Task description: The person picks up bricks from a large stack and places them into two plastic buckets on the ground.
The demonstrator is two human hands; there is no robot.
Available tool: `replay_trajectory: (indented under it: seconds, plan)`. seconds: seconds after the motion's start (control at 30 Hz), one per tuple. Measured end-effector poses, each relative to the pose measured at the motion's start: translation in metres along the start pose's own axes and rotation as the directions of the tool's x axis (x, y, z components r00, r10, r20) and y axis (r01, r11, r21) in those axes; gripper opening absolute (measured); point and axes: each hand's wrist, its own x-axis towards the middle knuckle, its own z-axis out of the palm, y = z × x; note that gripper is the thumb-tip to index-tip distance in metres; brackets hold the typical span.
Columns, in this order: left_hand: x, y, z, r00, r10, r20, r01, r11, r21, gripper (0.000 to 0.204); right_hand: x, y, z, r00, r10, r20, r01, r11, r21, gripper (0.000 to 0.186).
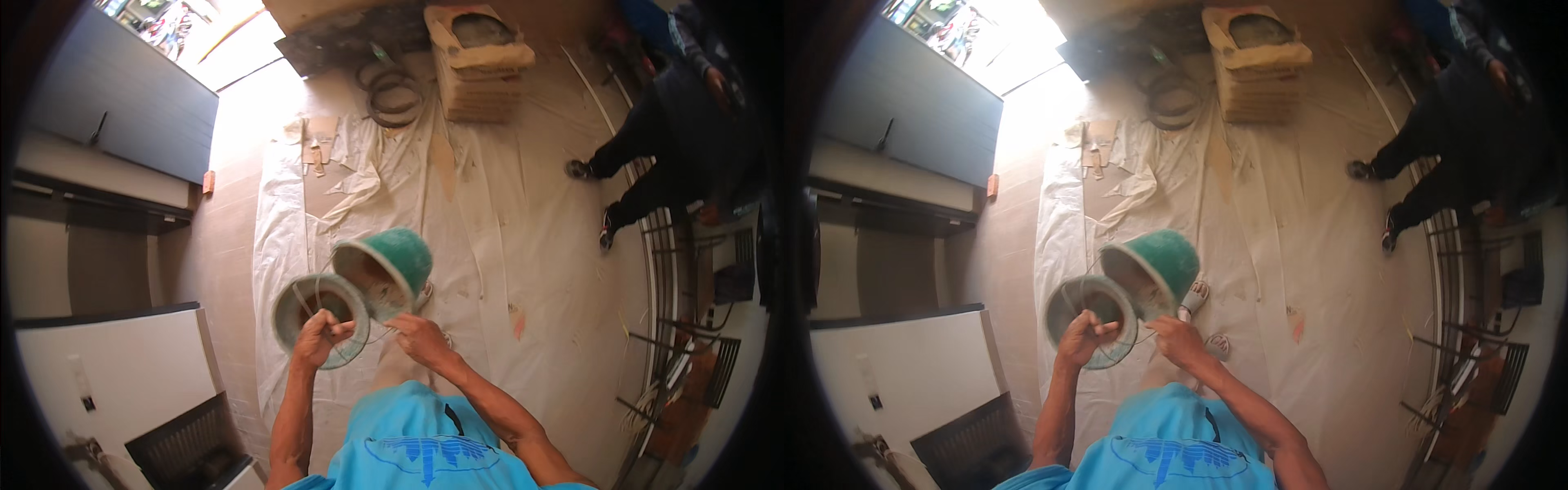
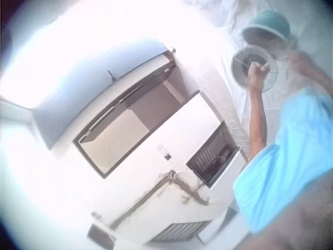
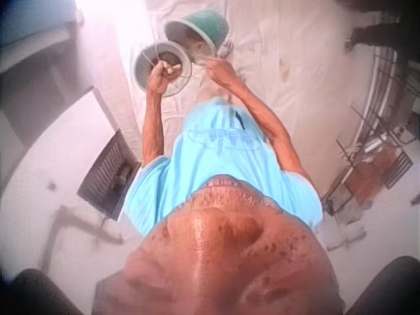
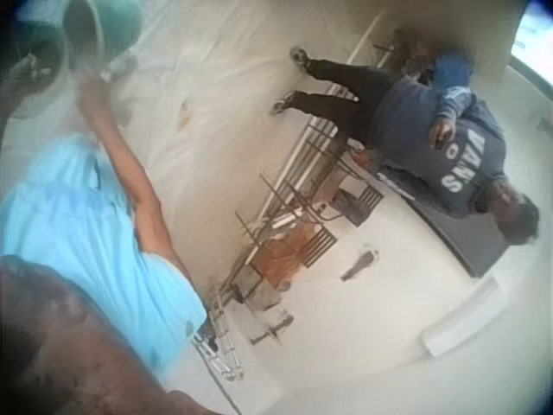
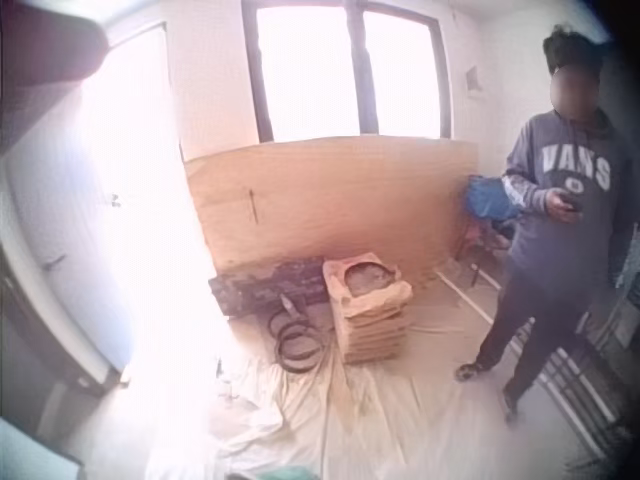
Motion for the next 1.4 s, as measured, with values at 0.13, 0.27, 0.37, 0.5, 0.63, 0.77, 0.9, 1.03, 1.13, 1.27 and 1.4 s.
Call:
replay_trajectory:
  seconds: [0.13,0.27,0.37,0.5,0.63,0.77,0.9,1.03,1.13,1.27,1.4]
  plan:
    - [-0.074,-0.011,-0.050,0.970,0.171,-0.170,-0.201,0.964,-0.175,0.031,-0.062,0.064,-0.012,0.978,0.182,0.105,-0.153,0.959,-0.237,0.026]
    - [-0.134,-0.012,-0.093,0.876,0.149,-0.458,-0.269,0.941,-0.207,0.032,-0.158,0.156,-0.020,0.856,0.403,0.323,-0.175,0.814,-0.553,0.026]
    - [-0.134,-0.028,-0.143,0.800,0.041,-0.598,-0.258,0.924,-0.282,0.030,-0.215,0.200,-0.054,0.799,0.541,0.263,-0.319,0.752,-0.576,0.027]
    - [-0.185,-0.036,-0.213,0.603,-0.141,-0.786,-0.306,0.869,-0.390,0.023,-0.263,0.232,-0.068,0.713,0.692,0.111,-0.557,0.656,-0.509,0.025]
    - [-0.202,-0.038,-0.276,0.415,-0.372,-0.830,-0.285,0.813,-0.507,0.019,-0.243,0.178,-0.068,0.354,0.931,-0.093,-0.935,0.351,-0.046,0.016]
    - [-0.218,-0.039,-0.312,0.369,-0.486,-0.792,-0.225,0.781,-0.583,0.023,-0.179,0.109,-0.043,0.248,0.967,-0.058,-0.958,0.254,0.131,0.016]
    - [-0.223,-0.017,-0.341,0.387,-0.526,-0.757,-0.121,0.785,-0.608,0.027,-0.111,0.060,0.000,0.294,0.955,0.022,-0.951,0.290,0.109,0.014]
    - [-0.213,0.025,-0.363,0.421,-0.509,-0.751,-0.137,0.783,-0.607,0.030,-0.038,0.036,0.030,0.609,0.785,0.119,-0.769,0.620,-0.155,0.017]
    - [-0.182,0.072,-0.363,0.406,-0.437,-0.803,-0.186,0.821,-0.540,0.031,-0.009,0.074,0.046,0.785,0.617,0.047,-0.591,0.770,-0.241,0.019]
    - [-0.145,0.135,-0.370,0.417,-0.344,-0.841,-0.258,0.843,-0.473,0.030,0.109,-0.009,0.023,0.637,0.766,0.083,-0.722,0.631,-0.283,0.021]
    - [-0.096,0.208,-0.378,0.449,-0.204,-0.870,-0.316,0.874,-0.368,0.029,0.194,0.011,0.019,0.548,0.817,0.176,-0.718,0.568,-0.402,0.019]
